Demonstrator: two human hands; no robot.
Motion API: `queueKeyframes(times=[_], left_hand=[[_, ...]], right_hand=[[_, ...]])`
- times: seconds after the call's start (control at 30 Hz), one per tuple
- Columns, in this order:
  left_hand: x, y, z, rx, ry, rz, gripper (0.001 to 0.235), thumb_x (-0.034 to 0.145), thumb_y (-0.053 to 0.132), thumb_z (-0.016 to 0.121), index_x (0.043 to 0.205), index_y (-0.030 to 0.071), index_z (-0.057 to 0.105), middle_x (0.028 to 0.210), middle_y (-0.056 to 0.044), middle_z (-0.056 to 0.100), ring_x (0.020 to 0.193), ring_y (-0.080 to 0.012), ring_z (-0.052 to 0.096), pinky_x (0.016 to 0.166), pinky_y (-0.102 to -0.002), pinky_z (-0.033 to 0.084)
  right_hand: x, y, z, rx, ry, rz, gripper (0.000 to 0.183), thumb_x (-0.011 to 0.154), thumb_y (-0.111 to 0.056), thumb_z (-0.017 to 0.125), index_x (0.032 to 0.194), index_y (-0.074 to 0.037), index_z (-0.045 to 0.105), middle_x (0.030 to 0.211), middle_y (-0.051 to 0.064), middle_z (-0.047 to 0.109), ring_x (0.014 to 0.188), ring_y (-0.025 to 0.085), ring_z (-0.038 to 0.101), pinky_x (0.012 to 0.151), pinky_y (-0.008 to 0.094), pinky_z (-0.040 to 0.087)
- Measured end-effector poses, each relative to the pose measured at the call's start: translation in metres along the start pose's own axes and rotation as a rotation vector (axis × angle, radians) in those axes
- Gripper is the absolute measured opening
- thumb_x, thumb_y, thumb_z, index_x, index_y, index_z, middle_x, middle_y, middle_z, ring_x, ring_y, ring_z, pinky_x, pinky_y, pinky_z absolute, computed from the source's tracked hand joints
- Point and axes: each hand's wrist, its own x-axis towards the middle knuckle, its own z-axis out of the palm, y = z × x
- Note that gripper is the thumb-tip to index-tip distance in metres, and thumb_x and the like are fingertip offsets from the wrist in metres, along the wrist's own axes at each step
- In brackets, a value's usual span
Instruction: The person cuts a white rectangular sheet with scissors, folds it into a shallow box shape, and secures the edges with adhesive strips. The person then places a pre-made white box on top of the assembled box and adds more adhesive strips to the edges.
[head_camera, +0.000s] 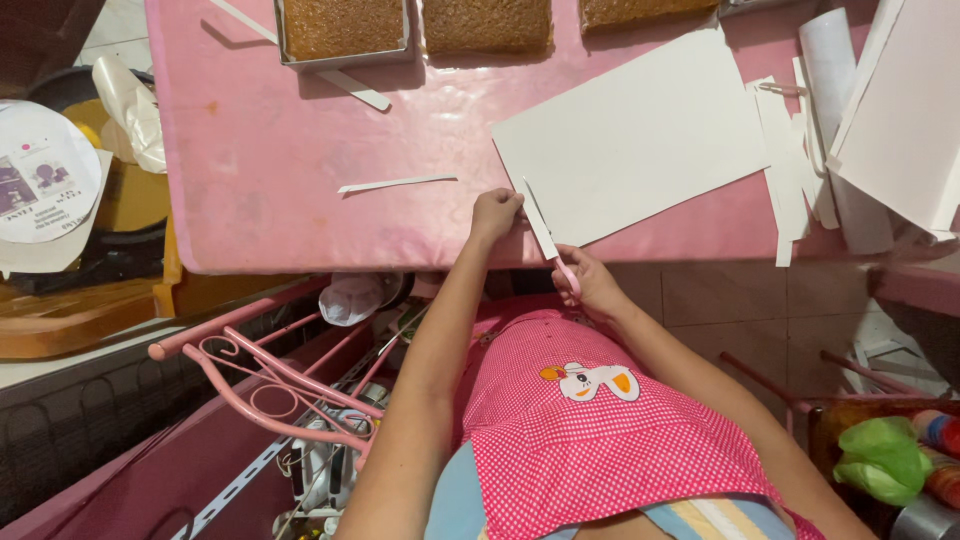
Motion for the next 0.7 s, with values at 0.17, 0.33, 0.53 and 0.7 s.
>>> queueKeyframes(times=[0.17, 0.33, 0.53, 0.7], left_hand=[[0.010, 0.013, -0.003, -0.014, 0.117, -0.042, 0.026, 0.090, 0.039, 0.065, 0.096, 0.018, 0.078, 0.082, -0.007, 0.075, 0.084, -0.0212, 0.077, 0.084, -0.034, 0.058], [0.018, 0.012, 0.000, -0.032, 0.100, -0.059, 0.024, 0.095, 0.028, 0.058, 0.096, 0.011, 0.076, 0.075, -0.007, 0.074, 0.074, -0.0216, 0.076, 0.074, -0.031, 0.059], [0.012, 0.017, -0.003, -0.047, 0.023, -0.004, 0.025, 0.098, 0.024, 0.055, 0.088, 0.009, 0.072, 0.068, -0.007, 0.072, 0.066, -0.0201, 0.076, 0.066, -0.029, 0.059], [0.024, 0.002, -0.005, 0.067, 0.015, 0.029, 0.026, 0.099, 0.025, 0.056, 0.085, 0.010, 0.072, 0.069, -0.005, 0.073, 0.074, -0.0213, 0.076, 0.076, -0.032, 0.058]], right_hand=[[-0.002, -0.002, -0.007, -0.029, -0.025, 0.018, 0.062, 0.087, -0.002, 0.075, 0.143, -0.005, 0.050, 0.067, 0.010, 0.065, 0.047, 0.016, 0.064, 0.040, 0.027, 0.059], [-0.005, -0.018, -0.005, -0.020, -0.003, 0.035, 0.057, 0.088, -0.005, 0.075, 0.140, -0.004, 0.052, 0.068, 0.012, 0.064, 0.046, 0.017, 0.064, 0.038, 0.028, 0.058], [0.018, -0.032, -0.007, -0.034, -0.034, 0.071, 0.053, 0.092, -0.015, 0.074, 0.139, -0.008, 0.053, 0.069, 0.010, 0.064, 0.046, 0.016, 0.062, 0.038, 0.026, 0.057], [0.032, -0.040, -0.005, -0.069, -0.039, 0.084, 0.055, 0.092, -0.022, 0.077, 0.140, -0.011, 0.054, 0.071, 0.009, 0.063, 0.048, 0.016, 0.063, 0.041, 0.026, 0.058]])
